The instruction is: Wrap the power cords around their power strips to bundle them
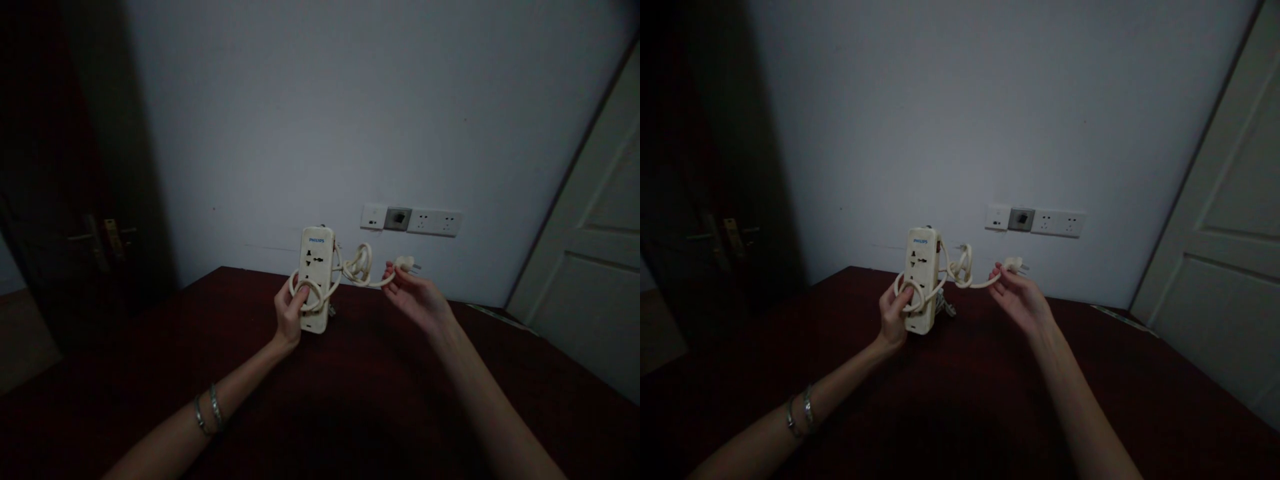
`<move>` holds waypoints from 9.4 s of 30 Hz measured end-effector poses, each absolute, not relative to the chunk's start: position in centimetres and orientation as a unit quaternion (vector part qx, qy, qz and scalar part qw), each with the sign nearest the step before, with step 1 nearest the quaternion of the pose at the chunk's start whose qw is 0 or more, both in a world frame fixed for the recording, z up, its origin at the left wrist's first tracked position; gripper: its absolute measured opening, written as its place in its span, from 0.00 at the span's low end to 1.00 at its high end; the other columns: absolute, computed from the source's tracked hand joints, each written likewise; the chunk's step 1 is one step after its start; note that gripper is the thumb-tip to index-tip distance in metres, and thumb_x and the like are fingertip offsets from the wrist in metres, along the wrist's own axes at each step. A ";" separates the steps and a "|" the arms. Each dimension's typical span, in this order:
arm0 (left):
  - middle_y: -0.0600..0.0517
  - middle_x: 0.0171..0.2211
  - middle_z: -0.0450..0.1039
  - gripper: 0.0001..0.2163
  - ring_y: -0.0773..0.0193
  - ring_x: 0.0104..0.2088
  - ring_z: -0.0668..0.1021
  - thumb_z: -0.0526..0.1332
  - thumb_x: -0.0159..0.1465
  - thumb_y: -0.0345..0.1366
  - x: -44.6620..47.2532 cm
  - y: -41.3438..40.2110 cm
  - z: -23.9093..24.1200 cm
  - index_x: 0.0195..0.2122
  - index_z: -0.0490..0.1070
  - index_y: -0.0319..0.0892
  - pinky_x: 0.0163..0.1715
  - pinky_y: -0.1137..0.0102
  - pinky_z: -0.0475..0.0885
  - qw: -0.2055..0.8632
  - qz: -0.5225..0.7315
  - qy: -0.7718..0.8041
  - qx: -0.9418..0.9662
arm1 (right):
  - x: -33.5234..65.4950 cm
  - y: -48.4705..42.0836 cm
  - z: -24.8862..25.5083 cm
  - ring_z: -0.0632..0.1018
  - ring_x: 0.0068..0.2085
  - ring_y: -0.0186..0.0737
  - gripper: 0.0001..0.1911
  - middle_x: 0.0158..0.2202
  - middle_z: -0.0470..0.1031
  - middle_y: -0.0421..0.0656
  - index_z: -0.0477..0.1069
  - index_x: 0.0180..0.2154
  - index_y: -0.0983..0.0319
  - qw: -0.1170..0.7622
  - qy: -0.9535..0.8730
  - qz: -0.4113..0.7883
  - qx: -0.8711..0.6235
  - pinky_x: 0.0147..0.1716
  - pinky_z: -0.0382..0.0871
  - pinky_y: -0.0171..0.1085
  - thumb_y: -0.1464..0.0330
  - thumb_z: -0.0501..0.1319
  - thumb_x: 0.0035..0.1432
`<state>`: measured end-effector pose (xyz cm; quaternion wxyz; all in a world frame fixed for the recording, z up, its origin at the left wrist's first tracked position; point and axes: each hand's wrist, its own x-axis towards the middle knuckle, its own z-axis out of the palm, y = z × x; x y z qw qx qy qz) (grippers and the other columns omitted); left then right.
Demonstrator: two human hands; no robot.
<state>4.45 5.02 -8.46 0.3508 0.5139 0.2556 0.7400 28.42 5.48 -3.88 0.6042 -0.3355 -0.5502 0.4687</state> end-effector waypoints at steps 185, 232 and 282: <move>0.44 0.45 0.73 0.25 0.57 0.43 0.75 0.69 0.45 0.35 4.5 7.3 -9.9 0.46 0.70 0.39 0.46 0.64 0.66 0.591 0.510 0.215 0.587 | 25.6 3.7 -4.0 0.64 0.20 0.31 0.19 0.24 0.69 0.43 0.66 0.33 0.63 0.448 -0.417 0.702 -0.364 0.16 0.52 0.29 0.54 0.48 0.53; 0.48 0.29 0.76 0.16 0.63 0.27 0.77 0.67 0.52 0.43 4.2 7.4 -9.2 0.35 0.73 0.35 0.31 0.69 0.72 0.668 0.535 0.246 0.455 | 25.0 3.1 -4.6 0.66 0.18 0.30 0.08 0.17 0.67 0.39 0.69 0.20 0.62 0.420 -0.688 0.381 -0.454 0.18 0.58 0.31 0.71 0.58 0.49; 0.43 0.47 0.70 0.33 0.52 0.50 0.70 0.71 0.41 0.33 2.3 7.4 -8.3 0.50 0.65 0.40 0.48 0.55 0.65 0.486 0.247 0.204 0.813 | 24.2 2.4 -4.0 0.72 0.29 0.38 0.21 0.27 0.76 0.43 0.77 0.30 0.64 0.440 -0.745 0.191 -0.465 0.29 0.63 0.35 0.54 0.55 0.54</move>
